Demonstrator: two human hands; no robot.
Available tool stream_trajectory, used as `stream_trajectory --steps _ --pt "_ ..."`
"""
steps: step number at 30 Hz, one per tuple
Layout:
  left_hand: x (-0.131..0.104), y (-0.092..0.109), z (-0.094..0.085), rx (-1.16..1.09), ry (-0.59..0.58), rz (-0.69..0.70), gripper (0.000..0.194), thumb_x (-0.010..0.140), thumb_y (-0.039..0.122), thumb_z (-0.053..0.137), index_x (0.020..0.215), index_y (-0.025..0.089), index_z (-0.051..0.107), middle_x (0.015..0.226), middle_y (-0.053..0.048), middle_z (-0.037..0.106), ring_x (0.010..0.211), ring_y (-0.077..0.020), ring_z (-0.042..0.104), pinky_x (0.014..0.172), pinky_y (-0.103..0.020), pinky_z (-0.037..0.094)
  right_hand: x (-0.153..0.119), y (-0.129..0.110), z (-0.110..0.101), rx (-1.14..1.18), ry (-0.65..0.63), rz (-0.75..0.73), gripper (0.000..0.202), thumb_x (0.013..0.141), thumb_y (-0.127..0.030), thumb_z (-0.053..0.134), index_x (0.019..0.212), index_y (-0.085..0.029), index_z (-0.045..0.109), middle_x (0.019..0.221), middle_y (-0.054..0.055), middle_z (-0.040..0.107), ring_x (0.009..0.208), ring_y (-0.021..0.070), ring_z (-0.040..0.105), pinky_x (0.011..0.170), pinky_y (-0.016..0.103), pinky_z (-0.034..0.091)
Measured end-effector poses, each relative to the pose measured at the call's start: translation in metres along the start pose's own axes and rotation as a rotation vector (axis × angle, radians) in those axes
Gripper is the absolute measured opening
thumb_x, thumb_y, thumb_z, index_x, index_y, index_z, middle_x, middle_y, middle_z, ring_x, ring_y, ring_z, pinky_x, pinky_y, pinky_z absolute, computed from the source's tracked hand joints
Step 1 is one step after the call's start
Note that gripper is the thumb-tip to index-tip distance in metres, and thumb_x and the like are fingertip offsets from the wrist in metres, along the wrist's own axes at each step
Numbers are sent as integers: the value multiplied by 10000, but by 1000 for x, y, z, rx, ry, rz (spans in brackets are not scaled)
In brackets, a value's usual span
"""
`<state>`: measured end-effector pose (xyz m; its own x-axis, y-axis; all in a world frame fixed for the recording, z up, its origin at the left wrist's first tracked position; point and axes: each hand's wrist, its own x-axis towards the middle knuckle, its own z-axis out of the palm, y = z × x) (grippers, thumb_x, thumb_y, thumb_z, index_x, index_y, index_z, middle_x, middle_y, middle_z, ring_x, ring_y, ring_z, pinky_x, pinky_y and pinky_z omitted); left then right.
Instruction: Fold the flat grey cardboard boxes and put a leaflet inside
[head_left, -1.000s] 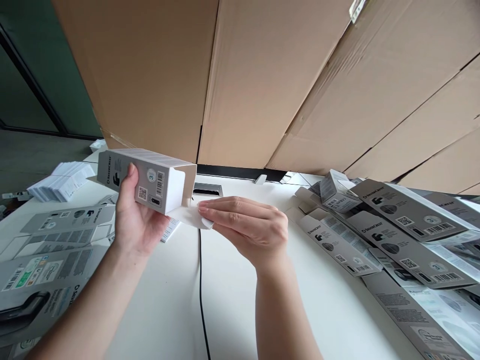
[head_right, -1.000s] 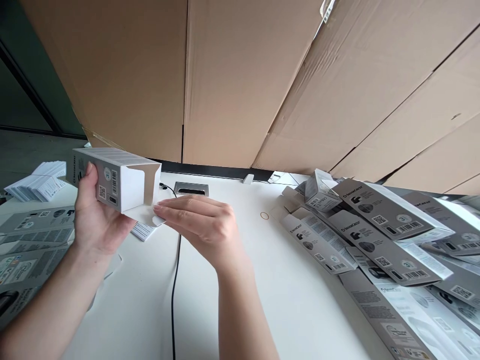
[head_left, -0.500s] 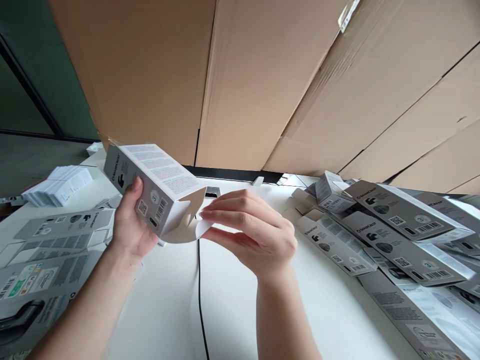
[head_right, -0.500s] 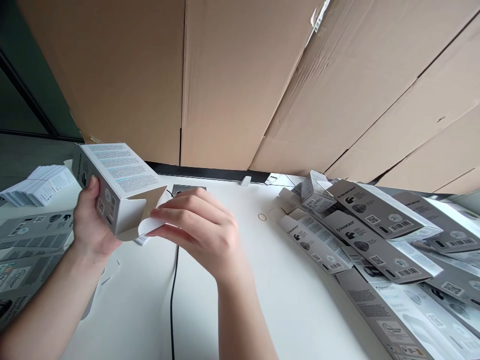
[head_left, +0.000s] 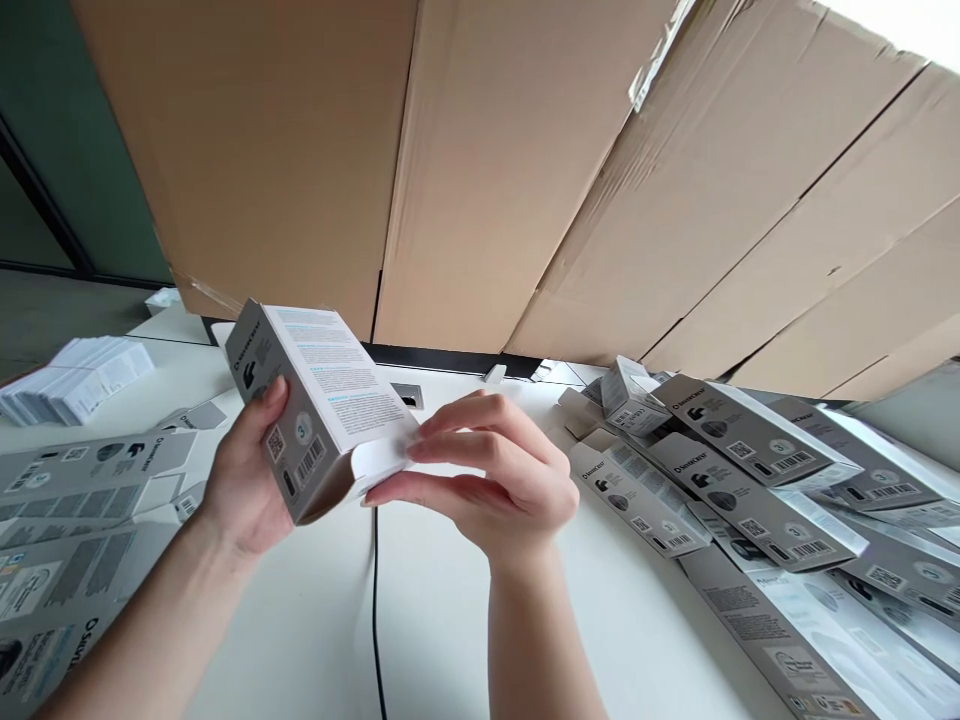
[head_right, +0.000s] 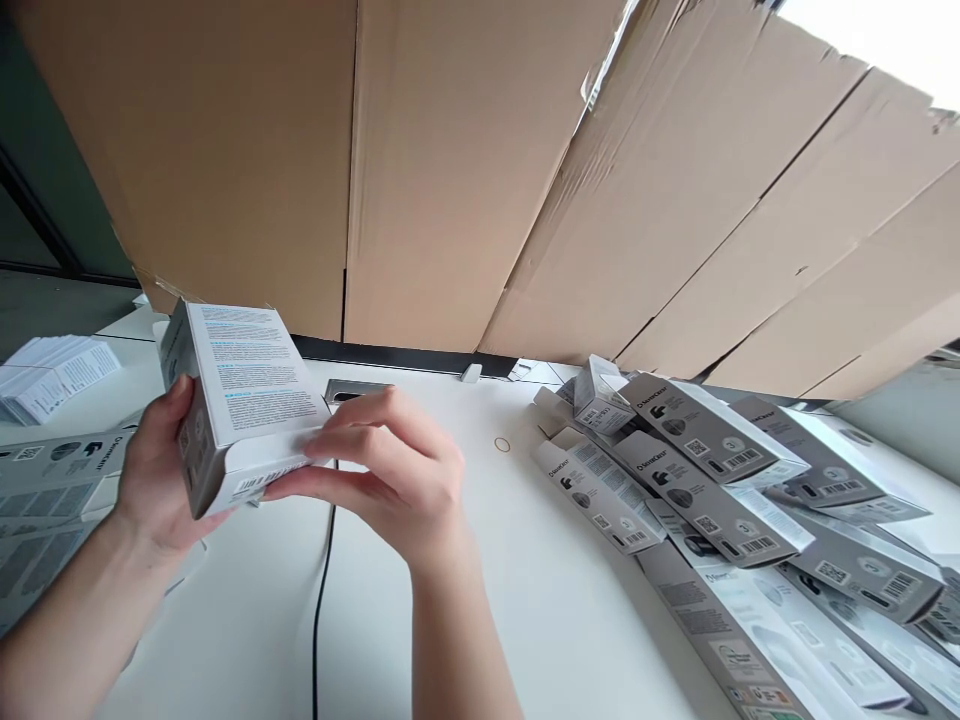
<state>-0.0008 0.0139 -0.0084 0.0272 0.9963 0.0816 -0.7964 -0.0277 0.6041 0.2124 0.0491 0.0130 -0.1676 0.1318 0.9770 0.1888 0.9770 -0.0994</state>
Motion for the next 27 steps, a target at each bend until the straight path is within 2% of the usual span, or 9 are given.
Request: stream_trajectory --steps 4,8,12,15,19,21,23,25,27 --pt "-2 -2 4 -51 55 88 278 932 415 997 1132 260 881 1132 -48 947 1400 -445 827 1187 -532 705 -2 -2 4 70 13 3 354 875 -213 1103 1163 -267 904 945 26 872 737 201 820 628 363 730" --pt "-3 -2 5 -41 72 102 366 877 461 1049 1146 273 886 1160 -41 945 1357 -432 851 1147 -495 726 -4 1 3 141 -11 22 446 903 -135 1067 1285 -320 932 934 15 893 789 228 859 685 396 767" --pt "-4 1 2 19 47 27 479 836 500 1084 1204 273 879 1247 -72 933 1349 -449 846 1104 -513 737 -5 8 -1 214 -30 50 265 940 -151 1044 1145 -280 936 964 32 876 785 210 852 644 371 731" --pt "-3 5 2 56 -6 5 577 824 476 1099 1308 275 856 1322 -96 918 1370 -472 827 1094 -547 735 -6 11 -2 202 -16 111 255 856 -221 1116 994 -269 908 891 0 788 726 175 779 596 342 679" --pt "-2 11 6 70 -116 -52 683 854 456 1080 1470 351 804 1435 -79 888 1413 -489 799 1083 -589 734 -7 12 -1 251 -21 260 395 763 -383 1177 943 -268 846 847 -25 741 712 157 705 628 337 677" --pt "-2 15 6 95 -115 -67 728 852 438 1080 1513 375 783 1454 -72 882 1447 -493 779 1094 -606 731 -7 12 0 340 -61 338 418 790 -432 1161 949 -252 820 865 -20 758 722 145 693 636 317 680" --pt "-1 18 3 137 -70 -24 748 841 398 1080 1524 366 775 1438 -78 885 1475 -491 762 1117 -610 724 -8 12 2 410 -102 393 397 853 -476 1118 945 -234 817 882 -8 768 747 138 691 624 292 673" --pt "0 20 -2 177 -22 37 732 845 361 1066 1517 342 777 1420 -91 889 1483 -483 756 1138 -598 717 -9 13 4 437 -120 409 368 912 -499 1072 933 -223 828 887 4 779 781 139 702 622 280 664" --pt "2 20 -8 157 -16 19 701 848 356 1053 1494 332 784 1401 -94 893 1469 -472 762 1135 -573 717 -9 13 6 447 -117 389 361 934 -515 1050 925 -224 835 861 -6 773 766 131 703 628 279 649"
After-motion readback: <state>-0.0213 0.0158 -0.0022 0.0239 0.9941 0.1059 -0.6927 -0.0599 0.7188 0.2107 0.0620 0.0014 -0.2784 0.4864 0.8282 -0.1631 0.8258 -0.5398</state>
